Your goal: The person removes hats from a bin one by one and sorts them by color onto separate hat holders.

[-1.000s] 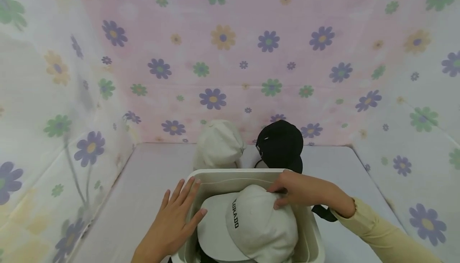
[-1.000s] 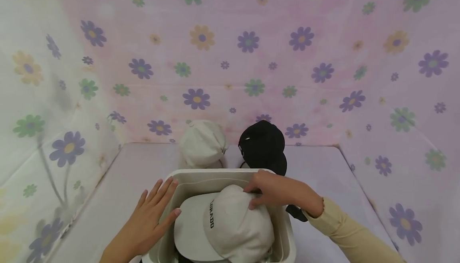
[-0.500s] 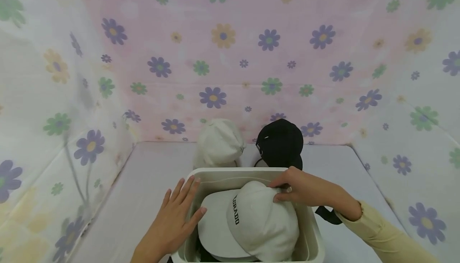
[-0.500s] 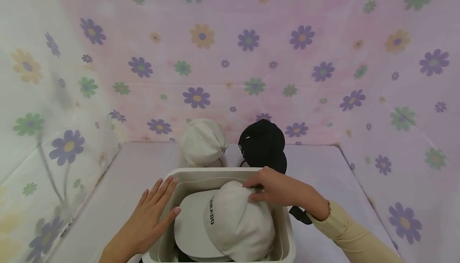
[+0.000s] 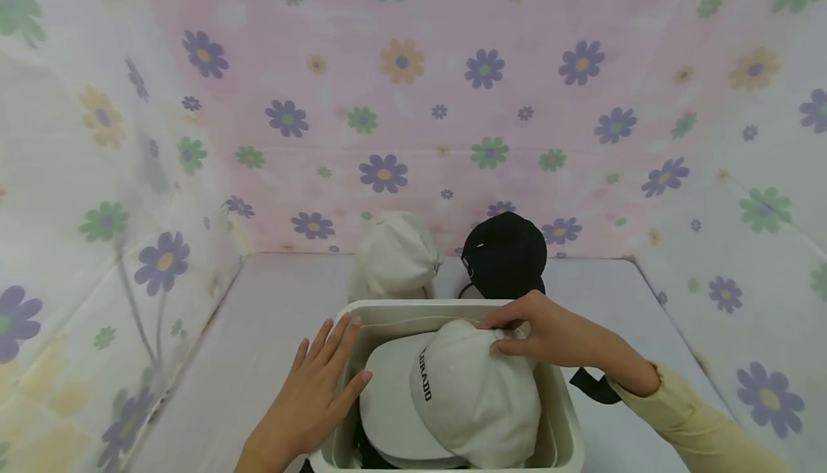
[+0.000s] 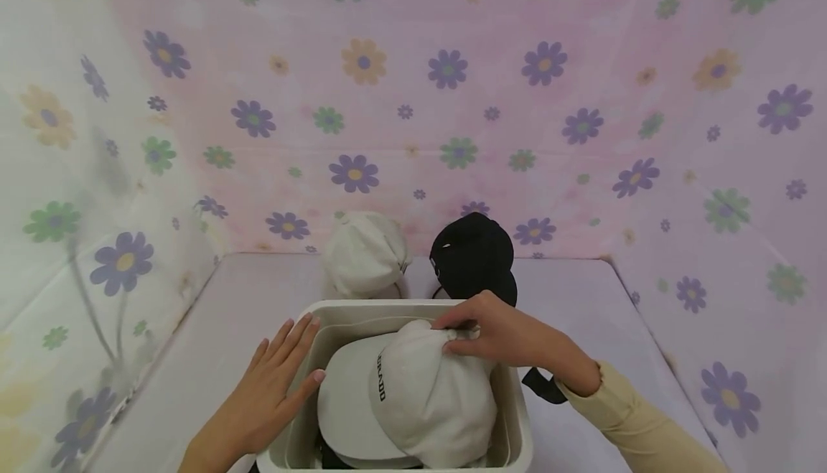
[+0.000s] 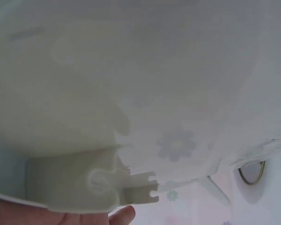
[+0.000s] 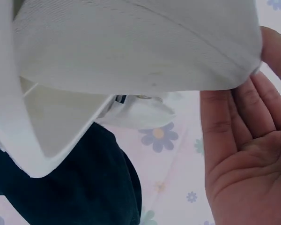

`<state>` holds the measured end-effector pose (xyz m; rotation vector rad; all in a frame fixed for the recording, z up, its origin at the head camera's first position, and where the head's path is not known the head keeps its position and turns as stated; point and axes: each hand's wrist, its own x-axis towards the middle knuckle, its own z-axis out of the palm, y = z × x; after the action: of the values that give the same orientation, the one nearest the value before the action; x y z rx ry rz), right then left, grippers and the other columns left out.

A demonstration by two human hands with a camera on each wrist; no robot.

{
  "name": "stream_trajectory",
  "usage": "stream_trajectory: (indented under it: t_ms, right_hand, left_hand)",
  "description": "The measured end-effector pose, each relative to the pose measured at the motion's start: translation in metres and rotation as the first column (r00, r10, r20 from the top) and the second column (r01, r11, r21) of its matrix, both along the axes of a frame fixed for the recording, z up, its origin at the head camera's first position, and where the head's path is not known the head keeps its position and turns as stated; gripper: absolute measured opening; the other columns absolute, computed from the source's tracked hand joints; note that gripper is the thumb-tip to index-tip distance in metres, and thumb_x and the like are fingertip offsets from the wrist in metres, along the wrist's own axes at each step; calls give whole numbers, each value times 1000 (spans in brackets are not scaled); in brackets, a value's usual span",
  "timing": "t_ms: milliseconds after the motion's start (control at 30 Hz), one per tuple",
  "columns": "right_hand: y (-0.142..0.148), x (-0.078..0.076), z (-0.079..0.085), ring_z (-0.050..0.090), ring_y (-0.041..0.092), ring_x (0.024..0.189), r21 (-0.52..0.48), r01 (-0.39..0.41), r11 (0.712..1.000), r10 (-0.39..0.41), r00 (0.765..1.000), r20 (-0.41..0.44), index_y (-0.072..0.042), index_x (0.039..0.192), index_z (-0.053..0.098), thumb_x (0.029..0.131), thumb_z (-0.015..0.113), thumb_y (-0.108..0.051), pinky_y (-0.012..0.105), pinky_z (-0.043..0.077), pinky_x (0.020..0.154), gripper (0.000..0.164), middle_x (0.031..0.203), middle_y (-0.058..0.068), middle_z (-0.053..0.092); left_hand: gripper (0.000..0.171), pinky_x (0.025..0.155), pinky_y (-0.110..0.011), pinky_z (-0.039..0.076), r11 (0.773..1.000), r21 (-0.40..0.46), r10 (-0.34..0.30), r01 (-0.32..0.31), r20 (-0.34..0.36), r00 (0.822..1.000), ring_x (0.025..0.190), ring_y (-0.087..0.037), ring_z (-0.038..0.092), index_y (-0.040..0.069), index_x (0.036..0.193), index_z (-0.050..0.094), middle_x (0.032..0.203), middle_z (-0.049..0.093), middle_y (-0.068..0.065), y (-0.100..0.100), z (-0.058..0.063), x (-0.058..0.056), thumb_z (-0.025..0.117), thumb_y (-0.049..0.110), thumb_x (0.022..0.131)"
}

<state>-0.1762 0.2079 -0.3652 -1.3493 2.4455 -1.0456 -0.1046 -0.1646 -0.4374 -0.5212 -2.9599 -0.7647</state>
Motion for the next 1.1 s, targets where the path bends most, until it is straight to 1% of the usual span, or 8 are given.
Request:
stream_trajectory:
  t_ms: [167,333,467,600,667,767,867,1100]
  right_hand:
    - [-3,2,1,70,6,94,-85,12,996,-12,1000,-3,-14,117,77,94,75,-18,28,60,76,24,111,-1,77]
    - [-6,3,-1,72,9,95,-139,-4,990,10,999,42,-11,113,78,92,77,-15,29,61,79,22,109,3,78]
    - [-11,3,-6,73,11,95,-161,-31,987,52,991,127,-9,112,78,87,82,-19,32,62,81,27,108,4,78]
    - [-14,7,-9,74,10,94,-129,-26,991,51,979,197,-9,111,79,83,85,-21,32,62,81,31,107,3,78]
    - [-15,7,-8,73,8,93,-100,-12,995,30,982,186,-10,111,79,84,85,-20,30,62,81,29,106,1,78]
    - [-15,6,-5,73,6,93,-70,6,997,4,991,137,-12,111,80,86,83,-17,29,61,79,26,107,1,78]
    - [-14,4,1,72,5,93,-58,26,998,-22,997,72,-13,113,79,88,81,-14,28,61,78,25,108,0,78]
    - [-10,3,19,70,4,94,-62,61,996,-62,998,-8,-12,113,78,88,80,-8,27,60,74,26,108,1,78]
  left_hand:
    - [71,117,-71,16,1000,5,-3,3,-13,1000,157,-35,14,20,165,18,170,17,-4,-1,1,1,48,47,106]
    - [70,117,-71,16,1000,21,0,1,-18,1000,157,-34,14,20,165,19,170,18,-3,-2,1,1,49,46,106]
    - [70,117,-72,15,999,33,-6,6,-12,1000,157,-35,14,21,165,18,170,17,-3,-3,0,1,49,45,107]
    - [70,116,-72,15,999,46,-11,11,-7,1000,157,-35,14,21,165,18,170,17,-4,-3,-1,0,49,44,107]
    - [70,116,-72,15,999,49,-10,11,-10,1000,157,-35,14,20,165,18,170,18,-4,-3,-1,0,49,44,107]
    - [70,116,-72,16,999,45,-6,7,-16,1000,157,-35,14,20,165,19,170,18,-4,-3,-2,0,49,45,107]
    - [71,117,-72,15,999,49,-1,1,-15,1000,157,-35,13,19,165,19,170,18,-4,-3,-2,0,49,45,106]
    - [71,117,-71,14,998,56,3,-3,-1,1000,157,-34,12,20,165,18,170,17,-2,-3,-2,0,49,46,106]
